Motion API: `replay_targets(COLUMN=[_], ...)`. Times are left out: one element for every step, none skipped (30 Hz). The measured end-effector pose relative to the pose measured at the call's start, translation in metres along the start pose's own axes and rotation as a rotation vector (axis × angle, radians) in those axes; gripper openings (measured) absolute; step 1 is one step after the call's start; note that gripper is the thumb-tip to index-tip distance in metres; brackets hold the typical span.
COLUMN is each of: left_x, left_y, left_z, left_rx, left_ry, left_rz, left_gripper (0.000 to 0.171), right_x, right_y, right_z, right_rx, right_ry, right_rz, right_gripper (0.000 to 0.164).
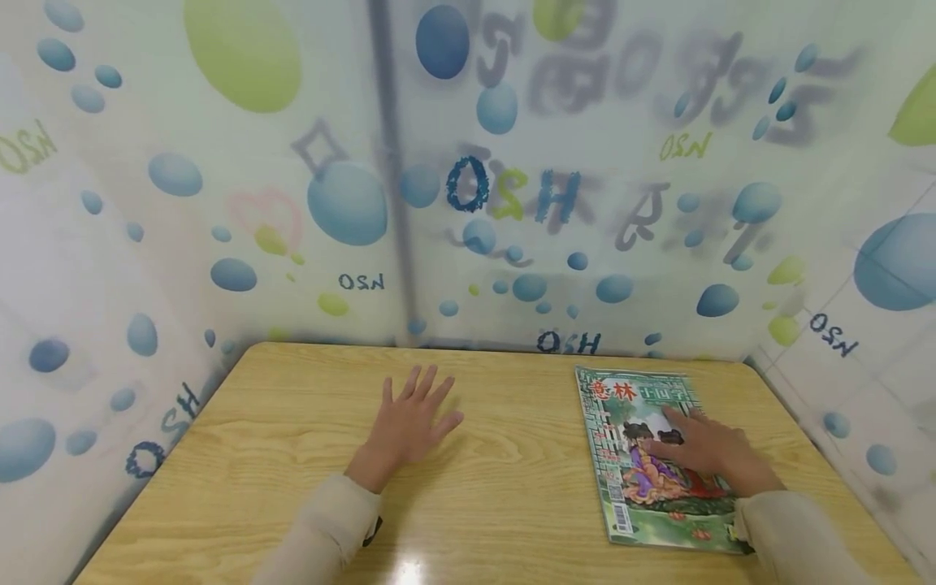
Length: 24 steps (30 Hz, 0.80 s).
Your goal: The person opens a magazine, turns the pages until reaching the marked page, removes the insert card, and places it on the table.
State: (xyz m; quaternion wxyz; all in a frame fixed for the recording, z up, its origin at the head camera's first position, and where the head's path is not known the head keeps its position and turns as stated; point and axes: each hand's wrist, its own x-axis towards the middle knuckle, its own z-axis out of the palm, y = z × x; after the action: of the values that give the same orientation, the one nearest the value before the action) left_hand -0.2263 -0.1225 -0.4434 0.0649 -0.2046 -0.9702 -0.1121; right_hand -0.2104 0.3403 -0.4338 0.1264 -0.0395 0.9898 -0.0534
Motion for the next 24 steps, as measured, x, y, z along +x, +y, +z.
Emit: replay_targets(left_x=[0.0, 0.001, 0.001, 0.002, 0.002, 0.002, 0.002, 0.003, 0.003, 0.003, 0.004, 0.004, 0.005, 0.005, 0.006, 0.007, 0.008, 0.008, 0.009, 0.009, 0.009, 0.01, 0.01, 0.01], left_y=[0.003, 0.006, 0.008, 0.011, 0.013, 0.015, 0.017, 0.019, 0.021, 0.023, 0.024, 0.025, 0.027, 0.028, 0.03, 0.031, 0.032, 0.034, 0.035, 0.037, 0.038, 0.039, 0.041, 0.043], left_z=[0.001, 0.002, 0.002, 0.003, 0.003, 0.004, 0.004, 0.004, 0.004, 0.005, 0.005, 0.006, 0.007, 0.008, 0.009, 0.01, 0.011, 0.012, 0.012, 0.012, 0.013, 0.013, 0.013, 0.012], left_rx=[-0.005, -0.007, -0.012, -0.019, -0.025, -0.032, -0.031, -0.035, -0.038, -0.039, -0.04, -0.043, -0.044, -0.044, -0.042, -0.039, -0.04, -0.038, -0.034, -0.036, -0.039, -0.04, -0.043, -0.042], left_ry=[-0.001, -0.003, -0.005, -0.011, -0.015, -0.016, -0.016, -0.02, -0.022, -0.023, -0.023, -0.026, -0.029, -0.031, -0.031, -0.032, -0.036, -0.039, -0.038, -0.041, -0.044, -0.05, -0.054, -0.056], left_rz=[0.005, 0.011, 0.017, 0.021, 0.027, 0.032, 0.037, 0.04, 0.042, 0.046, 0.05, 0.052, 0.055, 0.059, 0.065, 0.069, 0.073, 0.077, 0.083, 0.086, 0.088, 0.09, 0.092, 0.095], left_gripper=[0.063, 0.063, 0.063, 0.063, 0.063, 0.062, 0.062, 0.062, 0.062, 0.062, 0.062, 0.062, 0.062, 0.063, 0.063, 0.063, 0.063, 0.062, 0.062, 0.062, 0.062, 0.062, 0.062, 0.062], right_x=[0.0, 0.001, 0.001, 0.001, 0.001, 0.002, 0.002, 0.002, 0.002, 0.002, 0.002, 0.003, 0.003, 0.003, 0.003, 0.004, 0.004, 0.004, 0.005, 0.005, 0.005, 0.005, 0.006, 0.006], right_y=[-0.003, -0.006, -0.009, -0.011, -0.013, -0.015, -0.017, -0.019, -0.02, -0.022, -0.024, -0.025, -0.027, -0.029, -0.031, -0.033, -0.034, -0.036, -0.038, -0.04, -0.042, -0.044, -0.046, -0.047], right_z=[0.0, -0.001, -0.001, -0.001, -0.001, -0.001, -0.001, -0.001, -0.001, -0.001, -0.001, -0.001, -0.002, -0.002, -0.002, -0.002, -0.002, -0.002, -0.002, -0.002, -0.002, -0.001, -0.001, 0.0], right_rx=[-0.005, -0.005, -0.008, -0.014, -0.021, -0.024, -0.025, -0.026, -0.031, -0.034, -0.037, -0.039, -0.042, -0.046, -0.049, -0.051, -0.054, -0.054, -0.054, -0.052, -0.052, -0.053, -0.051, -0.05], right_ry=[0.0, 0.002, 0.001, 0.003, 0.004, 0.006, 0.008, 0.008, 0.008, 0.009, 0.009, 0.013, 0.016, 0.018, 0.021, 0.024, 0.026, 0.028, 0.028, 0.03, 0.031, 0.033, 0.037, 0.04], right_rz=[0.004, 0.006, 0.01, 0.013, 0.017, 0.021, 0.02, 0.022, 0.023, 0.024, 0.025, 0.025, 0.023, 0.027, 0.026, 0.024, 0.022, 0.021, 0.022, 0.023, 0.023, 0.023, 0.023, 0.021], right_gripper=[0.105, 0.105, 0.105, 0.105, 0.105, 0.105, 0.105, 0.105, 0.105, 0.105, 0.105, 0.105, 0.105, 0.106, 0.106, 0.106, 0.106, 0.106, 0.106, 0.106, 0.106, 0.106, 0.106, 0.106])
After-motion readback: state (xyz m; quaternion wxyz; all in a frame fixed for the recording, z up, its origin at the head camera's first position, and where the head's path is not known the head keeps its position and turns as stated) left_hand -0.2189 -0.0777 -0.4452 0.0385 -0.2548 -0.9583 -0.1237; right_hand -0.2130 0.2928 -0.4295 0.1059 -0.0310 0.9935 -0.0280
